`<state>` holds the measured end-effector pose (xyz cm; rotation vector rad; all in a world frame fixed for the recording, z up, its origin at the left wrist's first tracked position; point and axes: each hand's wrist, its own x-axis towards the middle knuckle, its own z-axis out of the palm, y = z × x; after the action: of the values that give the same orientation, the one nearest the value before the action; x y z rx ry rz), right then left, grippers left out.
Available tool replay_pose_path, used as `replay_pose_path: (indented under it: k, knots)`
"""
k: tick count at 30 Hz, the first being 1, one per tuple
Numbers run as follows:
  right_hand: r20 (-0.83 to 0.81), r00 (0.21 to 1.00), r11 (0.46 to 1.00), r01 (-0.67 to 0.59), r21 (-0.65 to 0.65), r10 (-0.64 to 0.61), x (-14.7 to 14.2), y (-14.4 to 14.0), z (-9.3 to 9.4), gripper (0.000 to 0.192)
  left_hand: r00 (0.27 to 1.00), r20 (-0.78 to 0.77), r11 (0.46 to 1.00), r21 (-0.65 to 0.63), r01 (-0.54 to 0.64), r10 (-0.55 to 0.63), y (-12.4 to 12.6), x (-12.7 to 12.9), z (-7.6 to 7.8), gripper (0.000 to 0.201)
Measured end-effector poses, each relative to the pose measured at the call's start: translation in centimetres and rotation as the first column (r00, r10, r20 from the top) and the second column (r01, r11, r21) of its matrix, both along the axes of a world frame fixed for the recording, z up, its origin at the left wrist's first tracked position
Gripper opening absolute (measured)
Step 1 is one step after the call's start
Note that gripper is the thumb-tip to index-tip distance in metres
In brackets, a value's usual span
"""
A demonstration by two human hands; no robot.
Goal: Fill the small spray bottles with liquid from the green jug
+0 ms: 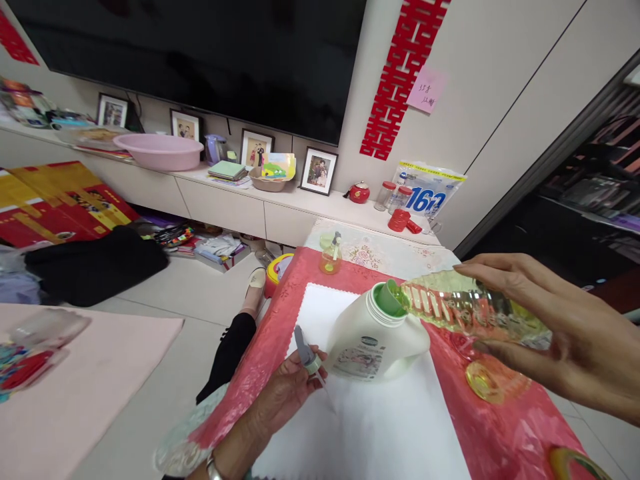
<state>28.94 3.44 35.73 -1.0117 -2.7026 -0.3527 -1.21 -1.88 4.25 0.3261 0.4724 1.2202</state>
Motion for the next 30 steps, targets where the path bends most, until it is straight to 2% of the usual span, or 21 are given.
replay_pose_path:
  k: [14, 20, 24, 30]
  knots:
    - [0.047, 0.998, 0.999, -0.038, 0.018, 0.037, 0.0, 0.7, 0.6, 0.060, 1.000, 0.015, 0.999, 0.036, 0.009, -0.010, -0.1, 0.0, -0.5, 0.042]
    - [0.076, 0.996, 0.998, -0.057, 0.017, 0.055, -0.1, 0.9, 1.1, 0.058, 1.000, 0.001, 1.000, 0.010, 0.005, -0.005, -0.1, 0.0, -0.4, 0.045]
    - [0.092, 0.994, 0.998, -0.057, 0.022, 0.055, -0.5, 0.8, 1.6, 0.053, 1.000, -0.001, 1.000, 0.003, 0.001, -0.001, -0.1, 0.0, -0.1, 0.044]
    - [0.120, 0.985, 0.988, -0.135, 0.069, 0.126, -1.8, 1.1, 2.3, 0.044, 1.000, -0.022, 1.000, 0.012, -0.016, 0.016, -0.1, 0.1, -0.1, 0.037]
